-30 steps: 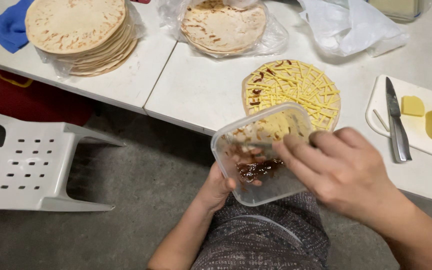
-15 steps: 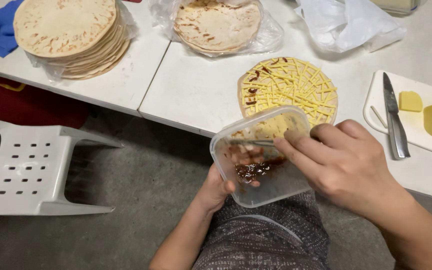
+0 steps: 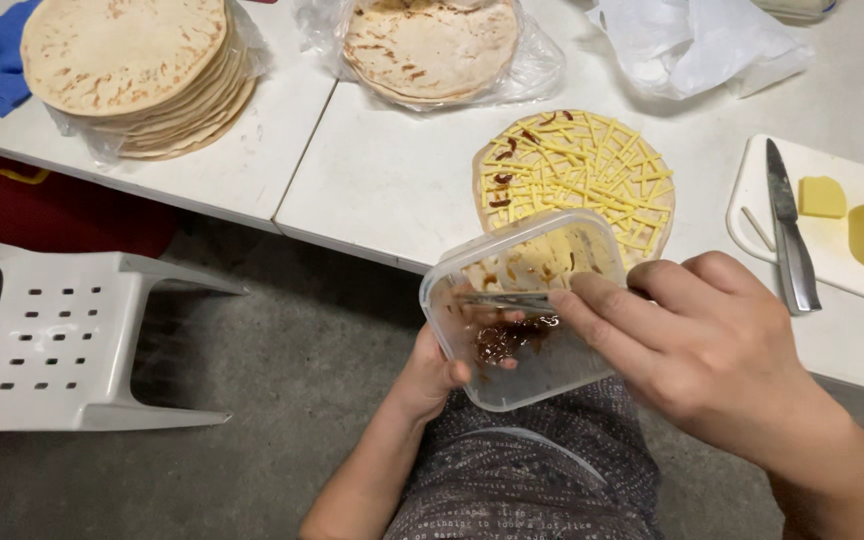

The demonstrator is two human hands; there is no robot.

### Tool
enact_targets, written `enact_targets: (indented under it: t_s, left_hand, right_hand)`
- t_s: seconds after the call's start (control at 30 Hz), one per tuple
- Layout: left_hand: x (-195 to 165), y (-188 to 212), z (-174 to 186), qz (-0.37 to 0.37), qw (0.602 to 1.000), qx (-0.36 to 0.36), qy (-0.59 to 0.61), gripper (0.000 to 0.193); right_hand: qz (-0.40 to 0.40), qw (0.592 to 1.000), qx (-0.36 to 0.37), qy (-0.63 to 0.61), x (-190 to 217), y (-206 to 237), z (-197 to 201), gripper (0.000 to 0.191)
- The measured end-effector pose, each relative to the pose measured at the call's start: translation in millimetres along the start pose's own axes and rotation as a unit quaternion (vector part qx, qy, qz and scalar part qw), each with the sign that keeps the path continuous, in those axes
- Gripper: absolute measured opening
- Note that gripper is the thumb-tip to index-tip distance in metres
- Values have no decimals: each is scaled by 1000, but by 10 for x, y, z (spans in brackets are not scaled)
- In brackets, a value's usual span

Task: The person sits at a table and arranges strips of cheese by hand into a lattice pattern over a round flatbread. They then use tongs to pick dollops of a dark paste from a plastic container and place the dollops one at a time across the cheese-covered flatbread.

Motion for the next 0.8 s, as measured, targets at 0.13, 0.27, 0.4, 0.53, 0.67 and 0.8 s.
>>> enact_targets:
  t_s: [0.13, 0.27, 0.4, 0.53, 0.67, 0.8]
  left_hand:
    - [-32, 18, -35, -4, 1000, 25, 7, 132]
    - [-99, 50, 15, -14, 1000, 17, 2, 132]
    - [-73, 47, -5, -14, 1000, 15, -6, 131]
    - [-74, 53, -29, -21, 999, 26, -9, 130]
    - [-136, 95, 49, -28, 999, 10, -18, 131]
    - [-103, 114, 41, -24, 999, -10, -24, 131]
  right_hand:
    - [36, 999, -4, 6, 91, -58, -50, 45]
    - [56, 998, 32, 4, 111, -90, -90, 48]
    - [21, 999, 28, 13, 51, -50, -37, 50]
    - [50, 998, 15, 31, 137, -74, -135, 42]
    - [76, 995, 66, 4, 183, -73, -242, 49]
    - [9, 999, 15, 31, 35, -16, -87, 49]
Point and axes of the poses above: each hand's wrist, its own y-axis away from the middle knuckle, its own z-axis out of the back of the hand, x = y × z, the point moved 6 cm from there along -y, towards the middle knuckle, and after that the axes turned 14 degrees about x, right-handed, at the moved point
